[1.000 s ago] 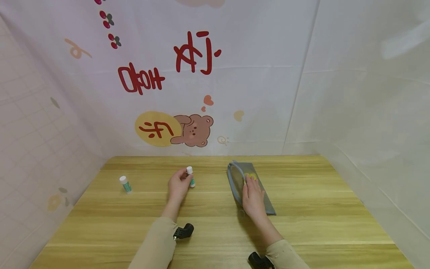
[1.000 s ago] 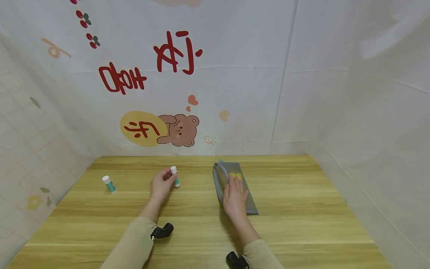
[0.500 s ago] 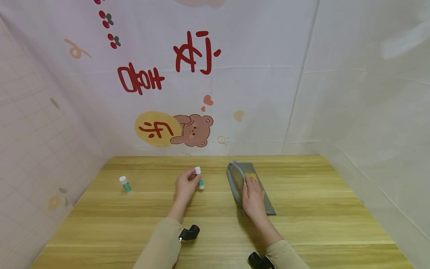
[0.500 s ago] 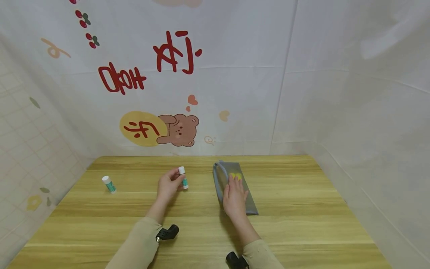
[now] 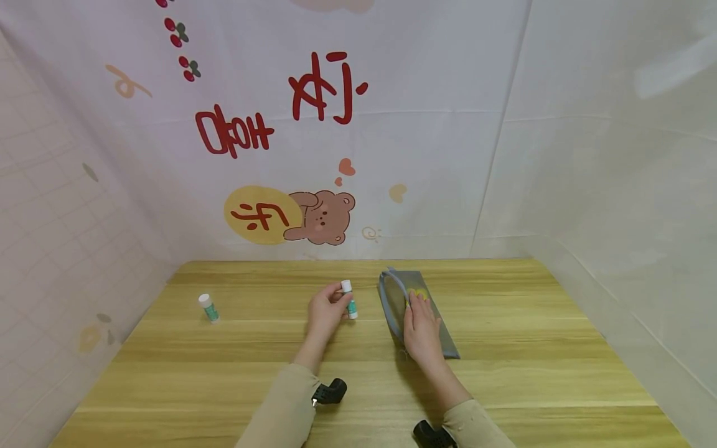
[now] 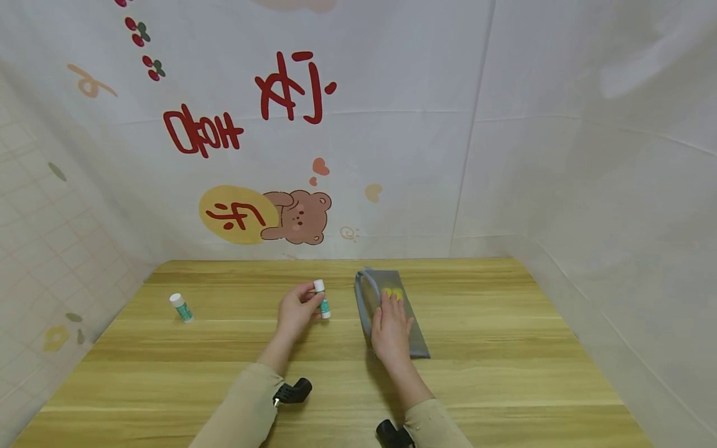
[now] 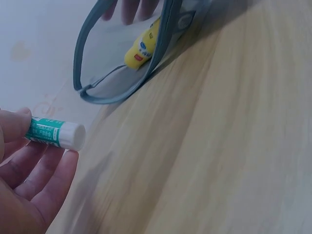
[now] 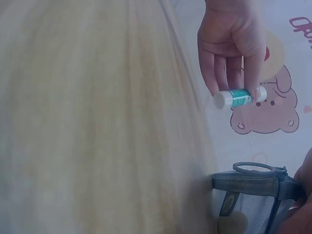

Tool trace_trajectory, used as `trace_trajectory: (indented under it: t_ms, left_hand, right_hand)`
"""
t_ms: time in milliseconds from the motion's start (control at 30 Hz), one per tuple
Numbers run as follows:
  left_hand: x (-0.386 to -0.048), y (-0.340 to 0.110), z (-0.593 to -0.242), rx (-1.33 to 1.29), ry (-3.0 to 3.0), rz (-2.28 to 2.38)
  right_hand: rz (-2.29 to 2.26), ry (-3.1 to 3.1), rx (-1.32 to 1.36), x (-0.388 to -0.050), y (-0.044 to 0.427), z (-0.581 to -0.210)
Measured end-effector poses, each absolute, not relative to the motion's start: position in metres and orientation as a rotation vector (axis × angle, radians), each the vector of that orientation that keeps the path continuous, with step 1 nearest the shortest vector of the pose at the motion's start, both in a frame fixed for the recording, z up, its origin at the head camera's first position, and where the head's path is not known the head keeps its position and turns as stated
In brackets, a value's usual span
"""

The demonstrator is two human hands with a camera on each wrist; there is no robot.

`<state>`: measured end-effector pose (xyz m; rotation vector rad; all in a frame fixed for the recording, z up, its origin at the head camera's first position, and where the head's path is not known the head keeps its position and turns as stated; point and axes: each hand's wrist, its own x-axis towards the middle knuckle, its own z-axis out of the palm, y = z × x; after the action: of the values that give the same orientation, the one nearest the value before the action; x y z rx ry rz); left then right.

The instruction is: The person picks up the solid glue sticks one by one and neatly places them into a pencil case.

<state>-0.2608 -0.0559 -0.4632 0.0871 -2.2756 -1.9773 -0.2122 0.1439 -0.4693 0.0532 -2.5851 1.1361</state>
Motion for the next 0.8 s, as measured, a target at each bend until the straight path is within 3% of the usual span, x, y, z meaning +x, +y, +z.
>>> trace_trajectory:
  t_ms: [800]
  left_hand:
    - [-0.258, -0.014, -0.470, 0.074, -2.310, -2.071]
  right_hand:
    - [1.163, -2.593, 0.046, -0.212, 0.143, -0.471]
